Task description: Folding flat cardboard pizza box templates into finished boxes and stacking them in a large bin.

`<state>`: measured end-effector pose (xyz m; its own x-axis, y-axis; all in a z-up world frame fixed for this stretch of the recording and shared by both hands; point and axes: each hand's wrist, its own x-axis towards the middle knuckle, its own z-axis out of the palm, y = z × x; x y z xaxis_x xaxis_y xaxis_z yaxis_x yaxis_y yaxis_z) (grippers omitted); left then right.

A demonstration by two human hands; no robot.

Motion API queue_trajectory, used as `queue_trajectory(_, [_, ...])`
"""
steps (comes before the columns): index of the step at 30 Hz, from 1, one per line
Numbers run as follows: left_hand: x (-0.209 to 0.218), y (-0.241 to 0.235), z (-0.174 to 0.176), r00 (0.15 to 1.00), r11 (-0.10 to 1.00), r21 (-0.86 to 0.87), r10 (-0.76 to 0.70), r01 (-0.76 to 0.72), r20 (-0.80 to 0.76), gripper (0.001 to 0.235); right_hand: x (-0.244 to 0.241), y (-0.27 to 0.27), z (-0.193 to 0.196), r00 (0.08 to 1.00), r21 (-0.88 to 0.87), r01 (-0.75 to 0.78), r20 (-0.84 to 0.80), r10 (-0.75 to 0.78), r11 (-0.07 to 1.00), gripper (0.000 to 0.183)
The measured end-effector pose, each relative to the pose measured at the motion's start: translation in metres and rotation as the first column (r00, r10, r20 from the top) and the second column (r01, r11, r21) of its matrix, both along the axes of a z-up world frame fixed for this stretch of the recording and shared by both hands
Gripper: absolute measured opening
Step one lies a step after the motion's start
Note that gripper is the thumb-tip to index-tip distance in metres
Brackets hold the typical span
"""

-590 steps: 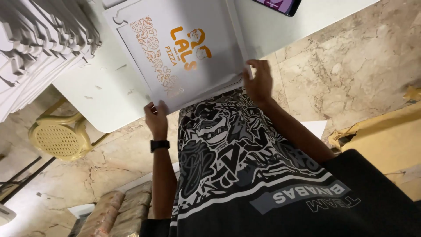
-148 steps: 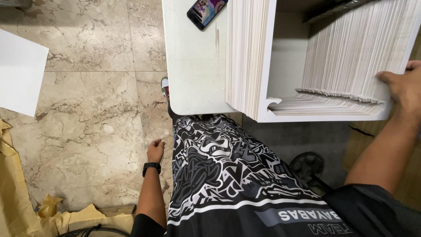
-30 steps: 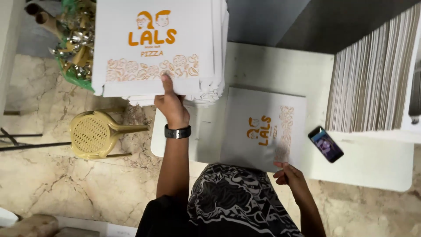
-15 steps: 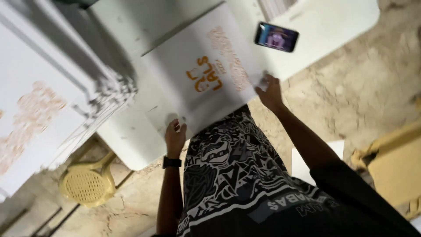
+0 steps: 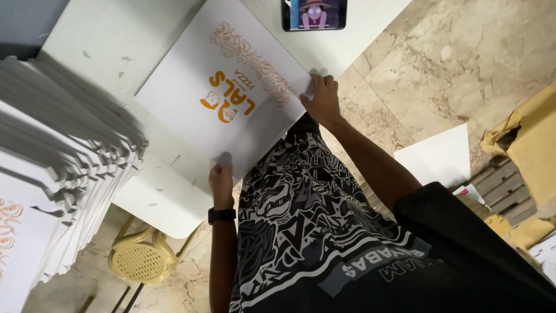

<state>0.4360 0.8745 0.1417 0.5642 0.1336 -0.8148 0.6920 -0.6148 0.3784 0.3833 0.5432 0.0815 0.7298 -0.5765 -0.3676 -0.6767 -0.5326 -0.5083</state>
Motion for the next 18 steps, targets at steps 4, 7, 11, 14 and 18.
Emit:
queue_trajectory(4, [-0.003, 0.014, -0.024, 1.0, 1.0, -0.001, 0.02, -0.02, 0.018, 0.069, -0.001, -0.004, 0.003, 1.0, 0.046, 0.016, 0.025, -0.017, 0.999, 0.063])
queue_trajectory(7, [-0.005, 0.027, -0.042, 0.998, 0.998, 0.033, 0.05, -0.052, 0.039, 0.075, -0.003, -0.007, -0.004, 0.999, 0.032, -0.003, 0.054, 0.002, 0.999, 0.065])
queue_trajectory(11, [-0.014, 0.042, -0.066, 0.987, 0.987, -0.025, 0.158, -0.157, 0.026, 0.074, -0.002, -0.007, -0.001, 0.999, 0.059, 0.0, 0.051, -0.003, 0.998, 0.064])
queue_trajectory(14, [-0.014, 0.041, -0.062, 0.98, 0.98, -0.033, 0.198, -0.197, 0.01, 0.073, 0.0, -0.008, 0.003, 0.999, 0.065, -0.002, 0.032, 0.0, 0.998, 0.065])
queue_trajectory(18, [-0.004, 0.005, -0.001, 0.957, 0.957, -0.063, 0.287, -0.285, 0.04, 0.074, 0.001, -0.011, 0.004, 1.0, 0.086, -0.009, 0.007, 0.008, 0.996, 0.064])
